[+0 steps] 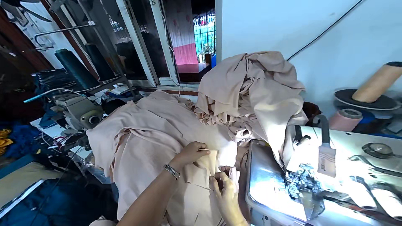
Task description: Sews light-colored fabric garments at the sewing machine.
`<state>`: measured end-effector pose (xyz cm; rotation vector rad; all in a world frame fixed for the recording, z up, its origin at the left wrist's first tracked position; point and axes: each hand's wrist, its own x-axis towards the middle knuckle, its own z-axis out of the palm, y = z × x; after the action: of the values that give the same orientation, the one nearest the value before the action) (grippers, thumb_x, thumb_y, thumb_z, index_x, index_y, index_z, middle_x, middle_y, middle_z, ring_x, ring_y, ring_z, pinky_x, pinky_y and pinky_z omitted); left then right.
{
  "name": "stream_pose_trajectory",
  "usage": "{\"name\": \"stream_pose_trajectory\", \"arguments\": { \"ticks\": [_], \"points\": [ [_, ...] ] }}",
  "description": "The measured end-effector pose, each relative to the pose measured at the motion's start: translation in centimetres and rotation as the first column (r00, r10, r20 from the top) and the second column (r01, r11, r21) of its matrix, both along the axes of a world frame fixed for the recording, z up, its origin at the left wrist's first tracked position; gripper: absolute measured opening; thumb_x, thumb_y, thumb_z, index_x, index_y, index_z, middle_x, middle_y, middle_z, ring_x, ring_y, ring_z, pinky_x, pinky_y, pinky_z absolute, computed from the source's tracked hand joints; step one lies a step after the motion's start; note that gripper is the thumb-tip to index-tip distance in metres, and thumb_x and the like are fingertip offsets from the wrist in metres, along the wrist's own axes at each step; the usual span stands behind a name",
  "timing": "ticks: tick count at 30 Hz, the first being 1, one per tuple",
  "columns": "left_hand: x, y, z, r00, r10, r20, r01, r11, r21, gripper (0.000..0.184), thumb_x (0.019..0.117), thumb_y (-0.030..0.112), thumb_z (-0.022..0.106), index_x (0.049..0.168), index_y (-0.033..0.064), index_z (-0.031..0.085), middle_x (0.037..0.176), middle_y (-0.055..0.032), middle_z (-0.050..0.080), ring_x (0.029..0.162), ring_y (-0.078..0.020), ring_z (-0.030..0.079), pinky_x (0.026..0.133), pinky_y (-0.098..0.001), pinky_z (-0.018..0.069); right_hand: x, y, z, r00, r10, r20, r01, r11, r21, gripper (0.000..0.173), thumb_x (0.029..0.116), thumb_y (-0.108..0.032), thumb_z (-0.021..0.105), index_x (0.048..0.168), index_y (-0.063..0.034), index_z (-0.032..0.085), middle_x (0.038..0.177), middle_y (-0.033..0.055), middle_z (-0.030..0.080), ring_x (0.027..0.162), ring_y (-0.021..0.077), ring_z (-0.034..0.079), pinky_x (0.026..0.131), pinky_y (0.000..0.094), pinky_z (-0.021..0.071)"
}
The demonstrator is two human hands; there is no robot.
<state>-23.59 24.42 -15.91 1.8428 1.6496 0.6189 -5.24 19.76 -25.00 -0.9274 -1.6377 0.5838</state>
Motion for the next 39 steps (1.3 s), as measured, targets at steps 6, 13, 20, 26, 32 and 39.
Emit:
{"name": "stream_pose_trajectory", "arguments": {
  "ticks": [6, 13, 20, 26, 32, 39],
  "points": [
    [1.5, 1.4, -0.6, 0.997, 0.067, -0.047, -0.064, 0.996, 0.057, 0.011, 0.0996, 0.013, 0.066, 0.099, 0.0021, 0.069, 0.084, -0.0087, 0.065, 0.075, -0.0176, 0.061, 0.073, -0.0366, 0.0512, -0.2, -0.1, 0.1, 1.000, -0.026, -0.003, 0.026, 1.000, -0.003, 0.013, 0.0820, -0.015, 0.065, 0.075, -0.0056, 0.071, 0.101, 0.0172, 0.064, 0.100, 0.0313, 0.060, 0.089, 0.0400, 0.0496],
    [1.8, 2.1, -0.8, 0.989, 0.102, -0.105, -0.102, 0.995, -0.001, 0.011, 0.0989, 0.012, 0.067, 0.107, 0.0059, 0.071, 0.089, -0.0087, 0.068, 0.080, -0.0202, 0.064, 0.077, -0.0414, 0.0529, -0.2, -0.1, 0.1, 0.999, -0.039, -0.004, 0.039, 0.999, 0.006, 0.013, 0.0831, -0.013, 0.065, 0.078, -0.0039, 0.072, 0.099, 0.0176, 0.065, 0.098, 0.0309, 0.061, 0.088, 0.0390, 0.0500],
    [2.5, 1.0, 0.2, 0.969, 0.055, -0.241, -0.021, 0.989, 0.143, 0.013, 0.1025, 0.008, 0.058, 0.108, 0.0003, 0.066, 0.107, -0.0171, 0.065, 0.104, -0.0328, 0.062, 0.094, -0.0488, 0.0502, 0.0, 0.0, 0.2, 0.998, -0.012, 0.068, 0.011, 1.000, 0.004, 0.019, 0.0793, -0.017, 0.075, 0.090, -0.0009, 0.074, 0.110, 0.0216, 0.066, 0.104, 0.0381, 0.061, 0.092, 0.0499, 0.0493],
    [4.6, -2.7, 3.5, 0.994, -0.072, 0.077, 0.037, 0.924, 0.380, 0.010, 0.1037, 0.003, 0.050, 0.103, 0.0006, 0.060, 0.081, -0.0077, 0.059, 0.068, -0.0139, 0.055, 0.063, -0.0315, 0.0476, 1.5, -2.0, 0.6, 0.972, 0.204, -0.116, -0.201, 0.979, 0.039, 0.022, 0.0927, -0.016, 0.068, 0.076, -0.0041, 0.074, 0.081, 0.0037, 0.070, 0.076, 0.0046, 0.065, 0.071, 0.0171, 0.0536],
    [11.8, -4.0, 3.4, 0.906, -0.331, 0.263, 0.159, 0.843, 0.514, 0.011, 0.1009, 0.003, 0.049, 0.101, 0.0034, 0.060, 0.081, -0.0053, 0.060, 0.067, -0.0112, 0.056, 0.060, -0.0267, 0.0498, 9.8, -7.9, 5.4, 0.955, 0.125, -0.268, -0.148, 0.987, -0.069, 0.008, 0.0865, -0.006, 0.073, 0.080, -0.0019, 0.075, 0.077, -0.0004, 0.070, 0.070, -0.0015, 0.064, 0.065, 0.0142, 0.0550],
    [17.6, -5.7, 2.8, 0.740, -0.455, 0.495, 0.143, 0.826, 0.545, 0.018, 0.0987, -0.005, 0.053, 0.105, -0.0010, 0.070, 0.097, -0.0047, 0.071, 0.086, -0.0061, 0.066, 0.079, -0.0230, 0.0558, 17.1, -10.7, 6.5, 0.966, 0.066, -0.251, -0.115, 0.976, -0.186, 0.006, 0.0862, -0.002, 0.073, 0.082, -0.0033, 0.076, 0.082, -0.0016, 0.071, 0.077, 0.0008, 0.066, 0.071, 0.0164, 0.0560]
  ]
}}
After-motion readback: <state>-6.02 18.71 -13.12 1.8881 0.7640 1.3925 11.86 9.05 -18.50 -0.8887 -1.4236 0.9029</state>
